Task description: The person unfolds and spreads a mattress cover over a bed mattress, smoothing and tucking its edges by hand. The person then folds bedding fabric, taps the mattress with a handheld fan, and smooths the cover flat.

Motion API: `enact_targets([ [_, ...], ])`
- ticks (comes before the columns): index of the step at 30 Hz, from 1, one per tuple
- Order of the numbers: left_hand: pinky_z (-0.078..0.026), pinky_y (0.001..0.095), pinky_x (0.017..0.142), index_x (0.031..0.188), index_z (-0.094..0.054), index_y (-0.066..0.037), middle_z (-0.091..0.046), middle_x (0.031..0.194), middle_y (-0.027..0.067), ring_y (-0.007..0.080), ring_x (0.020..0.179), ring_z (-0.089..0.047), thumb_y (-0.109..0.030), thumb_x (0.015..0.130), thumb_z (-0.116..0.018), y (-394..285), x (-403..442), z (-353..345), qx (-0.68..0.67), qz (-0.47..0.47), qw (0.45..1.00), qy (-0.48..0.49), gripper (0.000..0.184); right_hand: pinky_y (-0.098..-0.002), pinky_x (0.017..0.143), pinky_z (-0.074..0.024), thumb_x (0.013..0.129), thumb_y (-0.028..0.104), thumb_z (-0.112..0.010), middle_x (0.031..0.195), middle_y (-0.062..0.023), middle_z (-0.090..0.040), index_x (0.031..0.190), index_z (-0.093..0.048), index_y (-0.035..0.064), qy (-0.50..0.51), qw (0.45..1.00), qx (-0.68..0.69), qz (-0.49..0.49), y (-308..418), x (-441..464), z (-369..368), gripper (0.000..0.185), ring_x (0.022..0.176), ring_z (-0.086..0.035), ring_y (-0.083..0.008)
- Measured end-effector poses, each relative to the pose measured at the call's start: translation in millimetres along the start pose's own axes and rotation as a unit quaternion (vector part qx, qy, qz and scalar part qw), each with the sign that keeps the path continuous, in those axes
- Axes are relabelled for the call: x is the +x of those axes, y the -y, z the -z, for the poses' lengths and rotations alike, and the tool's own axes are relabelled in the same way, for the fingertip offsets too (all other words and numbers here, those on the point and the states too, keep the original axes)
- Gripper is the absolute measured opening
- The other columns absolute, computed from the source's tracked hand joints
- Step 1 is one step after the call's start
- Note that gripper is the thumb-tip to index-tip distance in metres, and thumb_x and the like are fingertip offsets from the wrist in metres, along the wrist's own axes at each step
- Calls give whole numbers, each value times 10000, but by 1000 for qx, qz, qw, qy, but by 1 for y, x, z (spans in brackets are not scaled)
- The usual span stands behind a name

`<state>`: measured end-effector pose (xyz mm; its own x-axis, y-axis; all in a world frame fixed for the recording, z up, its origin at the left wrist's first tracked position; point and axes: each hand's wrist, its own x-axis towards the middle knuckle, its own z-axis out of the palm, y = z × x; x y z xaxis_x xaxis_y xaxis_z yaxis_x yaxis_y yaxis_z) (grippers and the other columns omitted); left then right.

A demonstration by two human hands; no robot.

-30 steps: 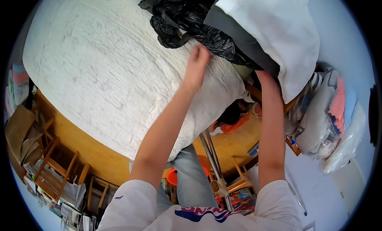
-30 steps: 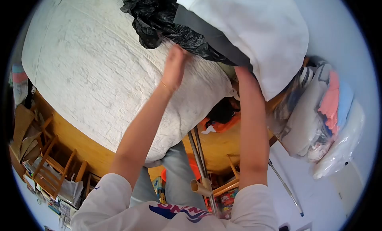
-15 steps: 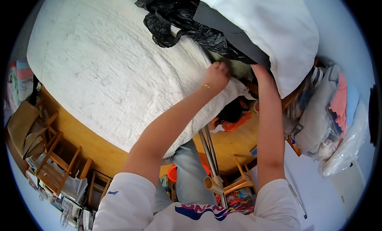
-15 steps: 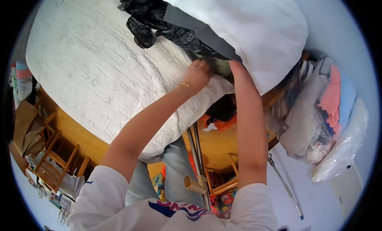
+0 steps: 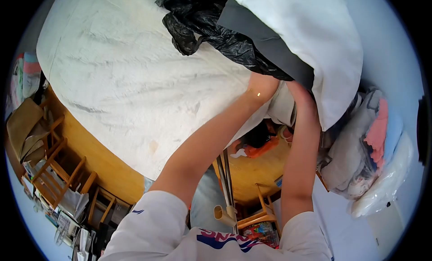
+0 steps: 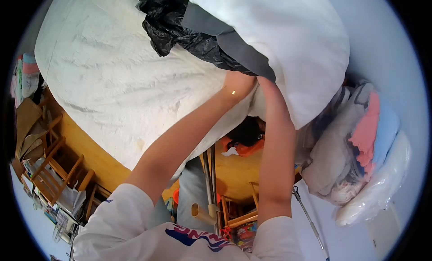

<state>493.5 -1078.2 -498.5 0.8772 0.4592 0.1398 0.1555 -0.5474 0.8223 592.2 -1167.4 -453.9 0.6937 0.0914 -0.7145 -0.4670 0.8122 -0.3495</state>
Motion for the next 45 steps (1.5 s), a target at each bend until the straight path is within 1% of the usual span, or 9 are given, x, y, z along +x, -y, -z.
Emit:
enact_targets([
  [13, -469, 428, 837, 1099, -621, -123, -628, 1080, 106, 324, 1002, -588, -284, 868, -500, 41, -19, -52, -36, 101, 994, -6, 307, -452, 1028, -358, 924, 397, -399, 1285, -110, -537, 1213, -545, 24, 5, 999, -38, 4, 5, -3, 5, 494, 1212, -474, -289],
  [15, -437, 424, 884, 1086, -621, -93, -614, 1090, 126, 312, 1059, -558, -252, 840, -545, 33, -12, -8, 135, 28, 960, 244, 303, -452, 1028, -358, 924, 399, -399, 1285, -110, -537, 1212, -545, 22, 2, 999, -40, 8, 3, -1, 7, 496, 1211, -474, -288],
  [20, -428, 415, 811, 913, -600, -37, -584, 953, 147, 332, 887, -547, -56, 755, -573, 103, -51, 130, 113, -72, 988, -76, 162, -452, 1028, -358, 924, 403, -400, 1284, -110, -538, 1211, -545, 18, -13, 998, -52, 24, -20, -3, 17, 501, 1211, -475, -288],
  [26, -436, 393, 853, 999, -594, -46, -595, 1032, 137, 332, 987, -542, -14, 815, -534, 183, 22, 267, 214, -15, 967, -136, 196, -452, 1028, -357, 925, 408, -402, 1282, -110, -539, 1209, -544, 13, -66, 992, -94, 51, -76, -55, 40, 507, 1210, -475, -288],
  [29, -436, 383, 900, 1066, -560, -57, -582, 1131, 144, 330, 1092, -515, -36, 840, -508, 200, 79, 255, 156, -52, 985, -54, 233, -467, 1055, -273, 936, 484, -368, 1235, -108, -548, 1187, -499, 20, -136, 989, -58, -5, -137, -128, 23, 544, 1222, -432, -230],
  [31, -440, 389, 894, 1089, -539, -54, -584, 1125, 158, 343, 1082, -521, -39, 842, -504, 216, 95, 236, 167, -17, 985, -25, 250, -435, 1087, -233, 896, 597, -365, 1285, -110, -521, 1230, -499, -8, 248, 933, 56, -255, -167, -131, 102, 704, 1244, -429, -258],
  [33, -444, 395, 889, 1113, -518, -52, -586, 1120, 171, 356, 1071, -526, -43, 843, -500, 224, 100, 226, 182, 17, 983, 9, 270, -438, 1074, -248, 871, 659, -367, 1386, -113, -389, 1330, -359, -9, 33, 945, -209, -251, -217, -161, 37, 811, 1263, -376, -225],
  [43, -459, 411, 887, 1177, -498, -88, -548, 1164, 185, 365, 1067, -540, -29, 810, -515, 255, 120, 227, 115, 107, 987, 22, 372, -402, 970, -432, 771, 460, -696, 1232, -78, -557, 1192, -553, 35, -20, 987, 66, -146, -284, -11, -43, 615, 1114, -523, -239],
  [45, -457, 401, 904, 1190, -526, -117, -535, 1179, 174, 352, 1085, -535, -16, 797, -522, 254, 128, 228, 175, 94, 979, 47, 406, -426, 1032, -367, 710, 384, -771, 1271, -145, -513, 1305, -360, -56, 48, 989, 42, -133, -274, -5, -43, 846, 1177, -493, -257],
])
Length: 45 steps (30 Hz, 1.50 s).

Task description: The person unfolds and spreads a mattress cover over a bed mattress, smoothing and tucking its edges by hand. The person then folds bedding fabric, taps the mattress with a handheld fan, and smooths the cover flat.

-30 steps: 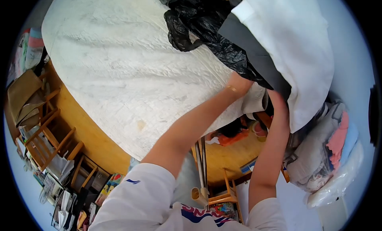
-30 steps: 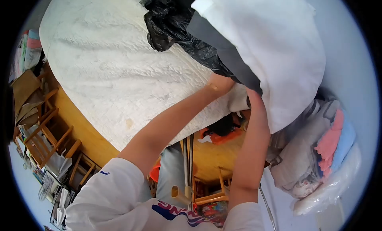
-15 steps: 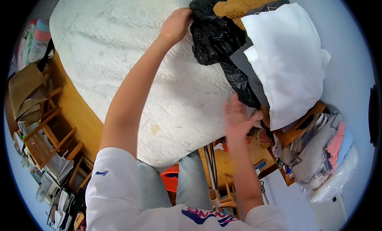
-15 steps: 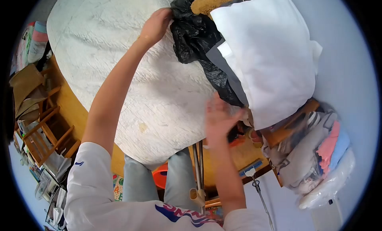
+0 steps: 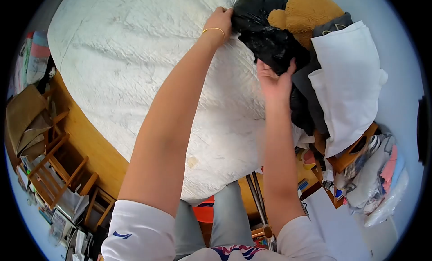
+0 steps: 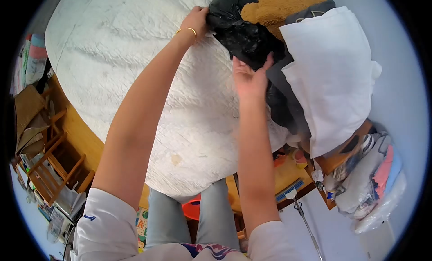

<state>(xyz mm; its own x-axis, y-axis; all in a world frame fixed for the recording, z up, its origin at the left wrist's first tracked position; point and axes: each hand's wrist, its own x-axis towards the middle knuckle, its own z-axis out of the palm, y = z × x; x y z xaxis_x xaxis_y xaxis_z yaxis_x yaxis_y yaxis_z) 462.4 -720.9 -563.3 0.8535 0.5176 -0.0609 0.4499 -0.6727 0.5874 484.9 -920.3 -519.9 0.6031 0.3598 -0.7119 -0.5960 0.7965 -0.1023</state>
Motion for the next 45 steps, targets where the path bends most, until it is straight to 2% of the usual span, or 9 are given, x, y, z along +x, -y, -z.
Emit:
enact_targets([
  [2, -463, 398, 901, 1164, -556, -105, -549, 1170, 172, 349, 1078, -545, -37, 796, -537, -2, 10, -2, 57, 1, 998, 30, 375, -440, 1008, -397, 780, 363, -701, 1254, -166, -531, 1250, -449, -43, 70, 984, -152, 57, 13, -1, -12, 671, 1146, -519, -279],
  [6, -485, 397, 835, 1049, -624, -10, -625, 1027, 209, 353, 990, -586, -190, 718, -707, -16, 24, 7, 74, 41, 981, 173, 385, -481, 1014, -382, 869, 293, -574, 1272, -154, -530, 1175, -554, 1, -117, 984, -23, -131, 20, 1, -25, 423, 1172, -491, -339],
  [12, -491, 394, 828, 1004, -653, -44, -642, 1037, 172, 353, 979, -598, -247, 729, -688, 2, 40, -19, 91, 46, 978, 181, 343, -491, 960, -428, 898, 257, -508, 1218, -149, -567, 1189, -567, 47, 20, 980, 131, -150, 17, 35, -5, 364, 1131, -525, -332],
  [17, -507, 388, 840, 1111, -625, -104, -625, 1140, 130, 308, 1037, -607, -96, 834, -534, -38, 35, 5, 147, 132, 957, 214, 292, -473, 909, -456, 906, 184, -411, 1158, -134, -606, 1135, -589, 42, -23, 999, -23, 44, 7, 12, -39, 323, 1085, -556, -314],
  [26, -502, 404, 825, 1210, -523, -107, -638, 1075, 159, 345, 991, -608, -109, 844, -515, -30, 38, 3, 61, 71, 987, 130, 366, -373, 725, -447, 878, 148, -431, 933, -106, -628, 963, -596, 23, 69, 989, 90, -97, 50, -24, -94, 223, 840, -576, -225],
  [27, -506, 403, 810, 1230, -499, -111, -645, 1051, 162, 357, 971, -611, -118, 832, -543, -29, 42, 9, -5, 110, 968, 226, 400, -372, 722, -448, 876, 149, -438, 925, -106, -629, 953, -593, 20, 51, 989, 91, -102, 53, -30, -98, 216, 835, -577, -224],
  [31, -513, 412, 780, 1061, -640, -106, -665, 993, 148, 337, 912, -634, -168, 827, -546, -28, 47, -1, 227, -17, 940, 255, 261, -364, 706, -444, 868, 147, -473, 894, -94, -623, 922, -583, 17, 35, 992, 73, -93, 55, -34, -102, 178, 802, -569, -213],
  [40, -505, 403, 759, 918, -686, -105, -668, 970, 140, 341, 891, -630, -255, 835, -510, -12, 78, -38, 65, -81, 994, -10, 246, -331, 689, -433, 860, 137, -512, 765, -57, -539, 861, -554, 36, 33, 977, 151, -144, 75, -59, -114, 110, 731, -515, -180],
  [45, -461, 330, 871, 1165, -561, -98, -605, 1175, 94, 257, 1049, -584, -320, 805, -617, 37, 106, -118, -141, -2, 984, -110, 427, -355, 783, -471, 875, 180, -513, 958, -89, -613, 998, -585, 23, 5, 989, 106, -107, 50, -39, -76, 212, 882, -579, -205],
])
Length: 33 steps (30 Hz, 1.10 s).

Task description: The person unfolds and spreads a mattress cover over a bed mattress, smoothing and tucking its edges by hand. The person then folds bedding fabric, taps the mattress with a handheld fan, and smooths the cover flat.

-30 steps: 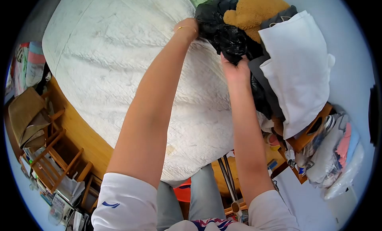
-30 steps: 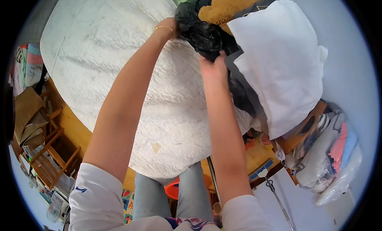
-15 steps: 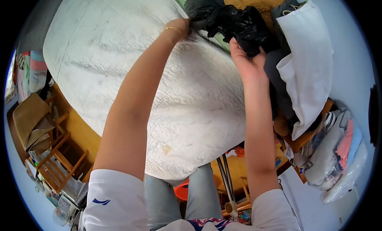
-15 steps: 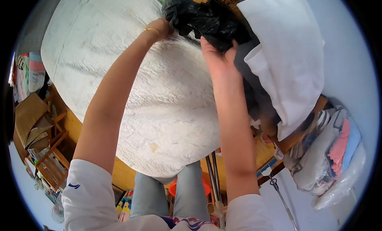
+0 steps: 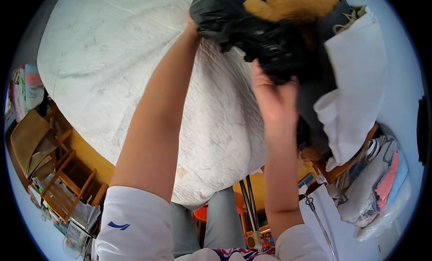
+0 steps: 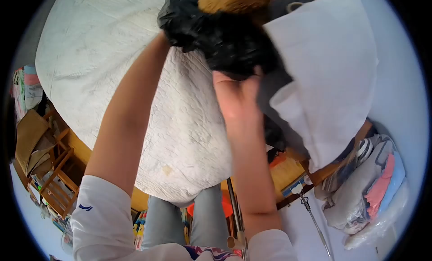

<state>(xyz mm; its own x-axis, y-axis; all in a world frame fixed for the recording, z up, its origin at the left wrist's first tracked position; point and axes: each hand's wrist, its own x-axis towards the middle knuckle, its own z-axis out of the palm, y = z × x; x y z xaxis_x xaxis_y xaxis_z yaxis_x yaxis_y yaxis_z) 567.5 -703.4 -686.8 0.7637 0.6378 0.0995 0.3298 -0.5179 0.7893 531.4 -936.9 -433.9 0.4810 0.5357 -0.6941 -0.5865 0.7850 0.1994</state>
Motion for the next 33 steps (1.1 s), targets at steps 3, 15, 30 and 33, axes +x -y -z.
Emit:
enact_targets([
  [3, -452, 321, 886, 1183, -544, -89, -602, 1179, 92, 245, 1061, -578, -290, 796, -634, 13, 14, 25, -67, -59, 991, 98, 445, -397, 922, -462, 867, 238, -543, 1192, -94, -596, 1150, -577, 31, -47, 991, -88, 84, -4, 31, 48, 352, 1083, -572, -242],
  [15, -398, 342, 962, 1176, -559, -74, -572, 1157, 155, 300, 1093, -528, -54, 772, -563, -34, -7, 121, -21, -86, 992, 88, 404, -350, 1024, -311, 875, 396, -557, 1274, -93, -517, 1297, -447, 46, -28, 711, -606, 356, -37, 25, 154, 559, 1160, -481, -235],
  [30, -512, 420, 772, 1131, -518, -78, -561, 1155, 167, 336, 897, -627, -87, 902, -418, -51, 95, 92, 478, -170, 828, 238, 250, -454, 1009, -238, 809, 408, -558, 1289, -12, -516, 1354, -456, 250, 26, 23, -936, 352, -44, 39, 197, 576, 1204, -414, -199],
  [33, -502, 421, 777, 1097, -519, -51, -561, 1083, 196, 347, 917, -605, -83, 876, -452, -42, 109, 85, 454, -193, 850, 184, 233, -474, 924, -329, 775, 408, -603, 943, -10, -584, 973, -593, 211, 44, 49, -915, 398, -42, 44, 202, 280, 993, -517, -213],
])
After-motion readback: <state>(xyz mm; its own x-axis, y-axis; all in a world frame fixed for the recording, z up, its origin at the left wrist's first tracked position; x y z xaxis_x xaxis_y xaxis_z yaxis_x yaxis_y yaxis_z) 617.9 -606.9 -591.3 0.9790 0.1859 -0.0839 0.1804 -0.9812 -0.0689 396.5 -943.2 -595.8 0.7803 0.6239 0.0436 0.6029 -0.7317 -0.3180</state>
